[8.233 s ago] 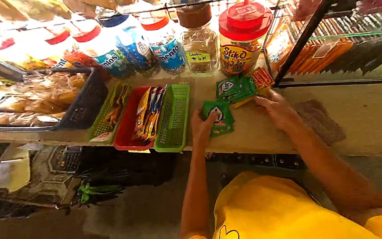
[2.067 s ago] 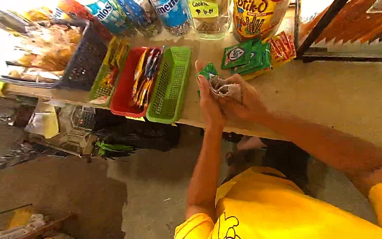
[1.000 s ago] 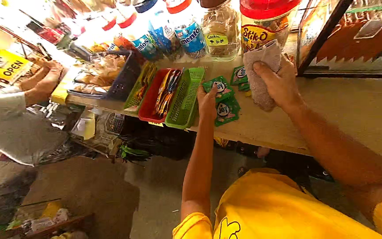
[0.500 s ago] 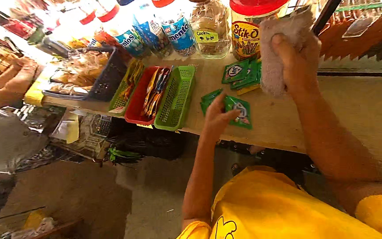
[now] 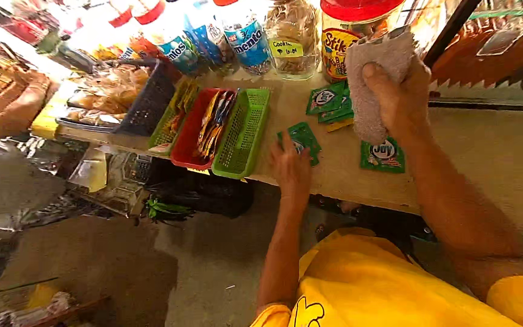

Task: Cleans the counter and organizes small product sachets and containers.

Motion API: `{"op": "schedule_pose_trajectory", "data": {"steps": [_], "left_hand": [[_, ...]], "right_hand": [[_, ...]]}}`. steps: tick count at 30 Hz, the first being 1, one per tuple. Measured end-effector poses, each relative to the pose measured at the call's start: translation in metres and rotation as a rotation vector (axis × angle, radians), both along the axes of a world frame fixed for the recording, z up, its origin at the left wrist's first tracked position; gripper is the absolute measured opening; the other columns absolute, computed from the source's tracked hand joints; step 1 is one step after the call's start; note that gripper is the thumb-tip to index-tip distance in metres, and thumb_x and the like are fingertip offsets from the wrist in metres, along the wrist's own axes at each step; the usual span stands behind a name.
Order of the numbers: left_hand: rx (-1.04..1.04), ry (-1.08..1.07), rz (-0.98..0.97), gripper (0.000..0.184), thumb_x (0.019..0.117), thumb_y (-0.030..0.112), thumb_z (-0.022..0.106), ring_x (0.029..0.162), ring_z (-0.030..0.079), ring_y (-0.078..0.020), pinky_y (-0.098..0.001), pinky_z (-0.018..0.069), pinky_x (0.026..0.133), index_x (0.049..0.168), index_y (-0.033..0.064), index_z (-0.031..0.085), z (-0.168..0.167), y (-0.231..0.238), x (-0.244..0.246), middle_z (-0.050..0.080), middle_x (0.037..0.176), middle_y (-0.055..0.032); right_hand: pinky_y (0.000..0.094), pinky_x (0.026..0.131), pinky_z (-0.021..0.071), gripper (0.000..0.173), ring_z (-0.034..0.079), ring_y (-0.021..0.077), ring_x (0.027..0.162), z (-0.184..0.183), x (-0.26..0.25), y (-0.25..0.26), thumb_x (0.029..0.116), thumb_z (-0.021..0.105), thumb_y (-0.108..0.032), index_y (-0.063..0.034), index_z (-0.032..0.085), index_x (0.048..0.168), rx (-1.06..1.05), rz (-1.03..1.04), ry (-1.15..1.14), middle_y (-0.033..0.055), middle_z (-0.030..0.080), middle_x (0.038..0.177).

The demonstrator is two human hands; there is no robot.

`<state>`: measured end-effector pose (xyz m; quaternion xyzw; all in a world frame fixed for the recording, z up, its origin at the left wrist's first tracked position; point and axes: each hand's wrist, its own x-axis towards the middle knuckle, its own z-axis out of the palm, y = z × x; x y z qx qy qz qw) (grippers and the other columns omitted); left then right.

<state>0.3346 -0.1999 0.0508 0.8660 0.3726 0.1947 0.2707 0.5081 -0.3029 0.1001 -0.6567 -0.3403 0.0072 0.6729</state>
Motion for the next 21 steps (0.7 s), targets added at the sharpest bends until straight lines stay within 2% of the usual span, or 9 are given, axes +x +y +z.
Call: {"op": "schedule_pose_trajectory", "data": {"steps": [3, 7, 10, 12, 14, 16, 17, 19, 21], "left_hand": [[-0.115, -0.015, 0.09, 0.082, 0.092, 0.029, 0.077, 0.128, 0.049, -0.054, -0.0634, 0.0445, 0.103, 0.156, -0.0022, 0.034, 0.0, 0.01, -0.003, 0.047, 0.141, -0.0373], [-0.24, -0.108, 0.104, 0.1, 0.0867, 0.019, 0.082, 0.127, 0.048, -0.0568, -0.0647, 0.0456, 0.101, 0.161, 0.0001, 0.018, 0.001, 0.015, -0.001, 0.04, 0.144, -0.0407], [-0.344, -0.202, 0.112, 0.101, 0.087, 0.009, 0.079, 0.127, 0.053, -0.048, -0.0596, 0.0477, 0.103, 0.162, -0.0003, 0.012, 0.003, 0.015, -0.001, 0.044, 0.146, -0.0353], [-0.479, -0.362, 0.081, 0.083, 0.0881, 0.005, 0.076, 0.11, 0.065, -0.0324, -0.0478, 0.0564, 0.092, 0.157, 0.0002, 0.029, 0.001, 0.014, -0.003, 0.059, 0.131, -0.026], [-0.702, -0.588, 0.05, 0.043, 0.0893, 0.003, 0.072, 0.089, 0.07, -0.0141, -0.0332, 0.0609, 0.078, 0.131, 0.0036, 0.058, -0.003, 0.015, -0.001, 0.07, 0.105, -0.0085], [-0.891, -0.747, 0.044, 0.012, 0.0971, 0.006, 0.065, 0.079, 0.07, -0.0081, -0.0283, 0.0614, 0.073, 0.109, 0.0065, 0.066, -0.003, 0.011, 0.004, 0.072, 0.09, -0.0004], [-0.942, -0.789, 0.033, 0.009, 0.1017, 0.013, 0.06, 0.078, 0.07, -0.007, -0.0277, 0.0612, 0.073, 0.107, 0.0084, 0.066, -0.003, 0.008, 0.007, 0.072, 0.088, 0.0014], [-0.974, -0.817, 0.009, 0.021, 0.1079, 0.027, 0.05, 0.077, 0.068, -0.004, -0.0251, 0.0598, 0.072, 0.109, 0.0122, 0.065, -0.002, -0.001, 0.015, 0.069, 0.088, 0.0045], [-0.988, -0.828, -0.028, 0.03, 0.1104, 0.037, 0.039, 0.082, 0.065, -0.0007, -0.0226, 0.0574, 0.074, 0.117, 0.0163, 0.06, 0.0, -0.011, 0.023, 0.067, 0.094, 0.0071]], "right_hand": [[0.0261, 0.092, 0.057, 0.044, 0.068, 0.0031, 0.1, -0.007, -0.009, 0.006, 0.0996, 0.063, -0.029, 0.0037, 0.058, 0.128, -0.081, 0.056, -0.058, 0.0073, 0.07, 0.111], [0.0276, 0.094, 0.0557, 0.044, 0.066, 0.0079, 0.105, -0.019, -0.017, 0.013, 0.0988, 0.064, -0.03, 0.0041, 0.061, 0.126, -0.116, 0.127, -0.119, 0.0127, 0.067, 0.116], [0.0311, 0.095, 0.0553, 0.045, 0.066, 0.0111, 0.107, -0.023, -0.017, 0.013, 0.0988, 0.064, -0.034, 0.0027, 0.062, 0.126, -0.163, 0.133, -0.141, 0.014, 0.067, 0.119], [0.0318, 0.096, 0.0548, 0.046, 0.066, 0.0117, 0.109, -0.025, -0.018, 0.014, 0.0989, 0.064, -0.034, 0.0019, 0.062, 0.127, -0.175, 0.136, -0.143, 0.0138, 0.067, 0.12], [0.0329, 0.096, 0.0551, 0.046, 0.066, 0.0134, 0.108, -0.027, -0.02, 0.015, 0.0989, 0.064, -0.035, 0.0019, 0.063, 0.126, -0.184, 0.141, -0.152, 0.0148, 0.067, 0.12], [0.0339, 0.094, 0.0547, 0.046, 0.066, 0.0157, 0.107, -0.028, -0.026, 0.015, 0.0989, 0.064, -0.034, 0.0028, 0.062, 0.127, -0.211, 0.158, -0.163, 0.017, 0.065, 0.121], [0.0329, 0.093, 0.0546, 0.044, 0.066, 0.0164, 0.106, -0.028, -0.03, 0.016, 0.0987, 0.065, -0.031, 0.0041, 0.062, 0.125, -0.207, 0.16, -0.179, 0.0182, 0.065, 0.12], [0.034, 0.093, 0.0543, 0.043, 0.065, 0.0196, 0.107, -0.034, -0.035, 0.018, 0.0989, 0.065, -0.028, 0.0059, 0.062, 0.125, -0.191, 0.164, -0.222, 0.0203, 0.064, 0.119], [0.0395, 0.09, 0.0552, 0.044, 0.065, 0.0261, 0.106, -0.039, -0.043, 0.019, 0.0989, 0.065, -0.026, 0.0068, 0.061, 0.128, -0.195, 0.142, -0.26, 0.0234, 0.063, 0.12]]}}
